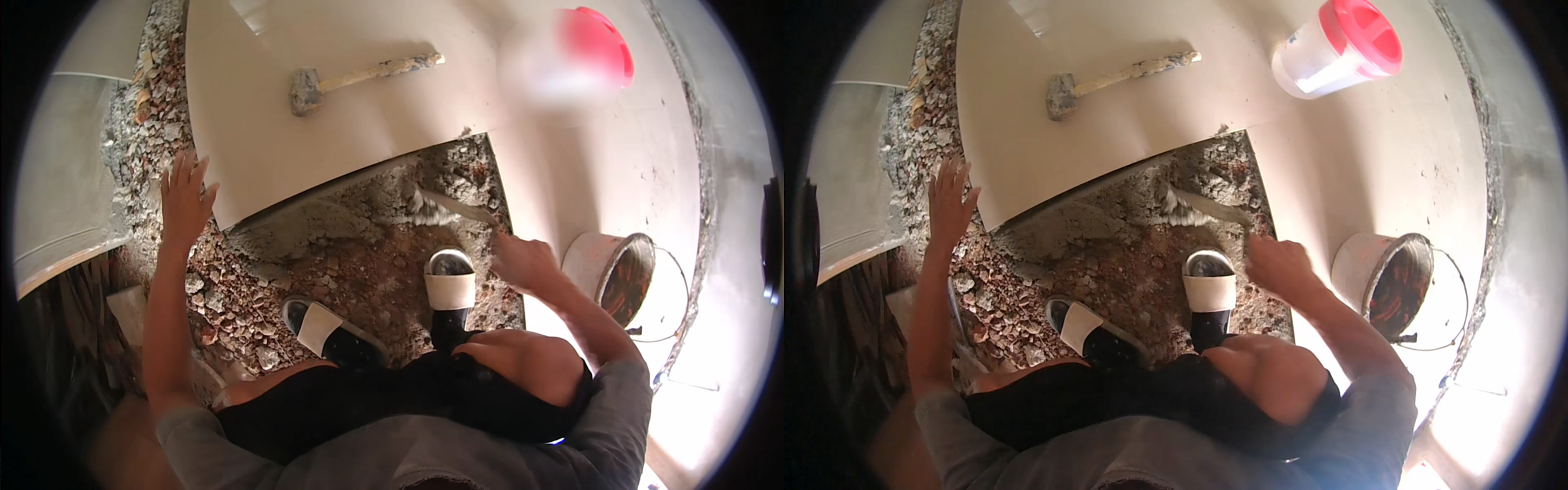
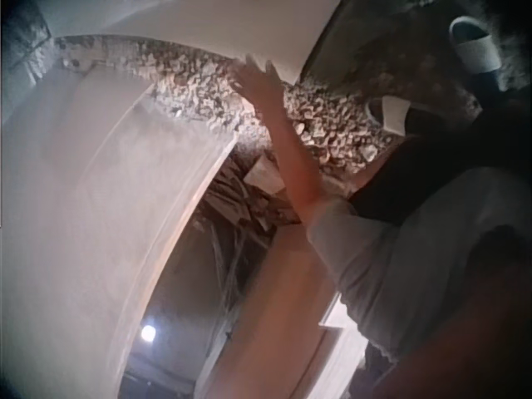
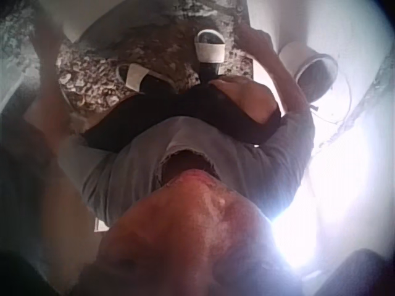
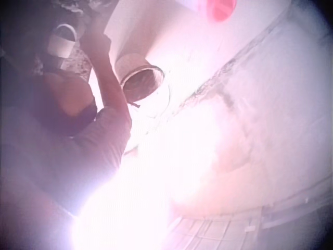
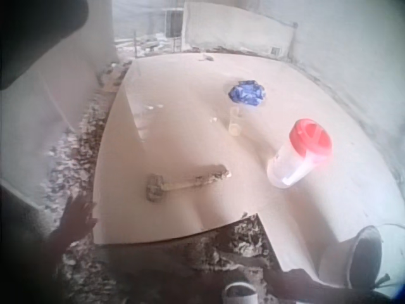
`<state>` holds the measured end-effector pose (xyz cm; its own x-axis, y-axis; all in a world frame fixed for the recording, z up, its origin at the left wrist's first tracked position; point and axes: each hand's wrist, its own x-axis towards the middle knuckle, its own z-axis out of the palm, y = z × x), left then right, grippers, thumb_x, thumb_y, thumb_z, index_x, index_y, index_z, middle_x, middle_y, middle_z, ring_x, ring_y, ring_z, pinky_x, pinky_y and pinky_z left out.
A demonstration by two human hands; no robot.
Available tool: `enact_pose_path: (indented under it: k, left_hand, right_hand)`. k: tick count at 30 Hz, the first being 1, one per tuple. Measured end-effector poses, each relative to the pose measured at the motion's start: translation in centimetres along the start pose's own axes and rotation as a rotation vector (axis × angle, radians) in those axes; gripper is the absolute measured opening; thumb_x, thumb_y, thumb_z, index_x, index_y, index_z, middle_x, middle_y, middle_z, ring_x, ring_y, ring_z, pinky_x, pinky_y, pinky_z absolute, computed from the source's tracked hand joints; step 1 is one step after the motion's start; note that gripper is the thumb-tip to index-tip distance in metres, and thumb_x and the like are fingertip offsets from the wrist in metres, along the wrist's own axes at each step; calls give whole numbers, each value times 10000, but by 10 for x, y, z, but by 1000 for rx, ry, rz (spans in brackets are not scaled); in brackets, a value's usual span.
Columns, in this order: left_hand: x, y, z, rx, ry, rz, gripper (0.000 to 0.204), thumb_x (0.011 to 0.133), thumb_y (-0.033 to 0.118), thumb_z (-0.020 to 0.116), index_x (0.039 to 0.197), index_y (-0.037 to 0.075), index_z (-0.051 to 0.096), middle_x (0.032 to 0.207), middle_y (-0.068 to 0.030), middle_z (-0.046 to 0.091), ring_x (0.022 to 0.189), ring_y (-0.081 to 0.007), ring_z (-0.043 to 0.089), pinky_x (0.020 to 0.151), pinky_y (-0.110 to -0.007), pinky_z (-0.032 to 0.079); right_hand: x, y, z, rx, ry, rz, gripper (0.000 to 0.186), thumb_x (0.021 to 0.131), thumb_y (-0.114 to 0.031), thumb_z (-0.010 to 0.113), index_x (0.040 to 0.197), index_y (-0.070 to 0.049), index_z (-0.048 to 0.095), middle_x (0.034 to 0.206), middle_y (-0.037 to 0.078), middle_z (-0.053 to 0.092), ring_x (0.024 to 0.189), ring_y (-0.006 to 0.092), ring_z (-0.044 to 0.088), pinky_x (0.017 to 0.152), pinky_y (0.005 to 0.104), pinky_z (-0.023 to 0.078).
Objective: The person spreads cement on the floor using a trowel, places a large ceramic tile onto the cement, and taps it with a rubber mallet to level it. The person then removes the tile, spreads more cement, and repeats the process.
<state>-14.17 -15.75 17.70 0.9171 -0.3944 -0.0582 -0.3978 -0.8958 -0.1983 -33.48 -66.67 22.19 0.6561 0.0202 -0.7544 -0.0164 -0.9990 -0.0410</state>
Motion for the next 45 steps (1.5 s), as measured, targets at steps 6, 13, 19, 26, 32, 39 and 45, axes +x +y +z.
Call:
enact_pose_path:
  k: [6,13,19,26,32,39,45]
  left_hand:
    - [-75,-25,23,-28,-275,-306,506,926,365,540,1365,126,462,1479,-100,342,1399,-287,252,1140,-481,182]
    - [-135,-43,11,118,-288,-367,528,952,472,455,1371,152,456,1465,-113,360,1385,-312,276,1120,-485,233]
    - [-141,-32,1,141,-284,-311,529,956,486,443,1364,150,461,1455,-125,370,1381,-314,281,1118,-488,233]
    - [-115,-20,-13,93,-254,-302,488,929,381,516,1348,134,473,1452,-122,373,1380,-312,281,1118,-484,233]
    - [-116,-15,-16,75,-310,-296,516,949,450,479,1362,141,470,1466,-118,354,1382,-318,276,1124,-460,242]
    - [-148,-19,-10,55,-270,-291,531,943,487,464,1319,114,499,1425,-135,401,1352,-338,319,1090,-484,278]
    - [-168,-33,-7,39,-323,-413,506,931,448,513,1324,131,500,1403,-141,424,1348,-338,326,1090,-473,284]
  right_hand:
    - [31,66,-16,178,141,-7,198,898,-278,599,949,-100,529,825,57,642,610,157,590,624,354,529]
    - [138,64,-39,-29,150,-240,258,904,-340,583,1005,-112,520,732,63,613,643,190,598,645,384,516]
    - [119,18,13,96,-30,-138,294,936,-341,543,1017,-63,493,711,83,608,615,203,597,577,368,517]
    - [79,25,44,163,83,-244,295,934,-339,559,993,-53,519,769,111,641,638,198,625,548,354,503]
    - [127,-1,-21,71,16,-278,275,927,-305,560,1020,-48,535,704,77,611,628,192,614,536,351,503]
    - [109,-62,-1,-20,-97,-338,212,905,-204,539,1005,-17,542,715,126,624,619,248,635,540,356,535]
    - [117,-75,-32,28,-14,-442,238,860,-203,563,972,5,536,752,174,644,724,312,664,653,434,542]
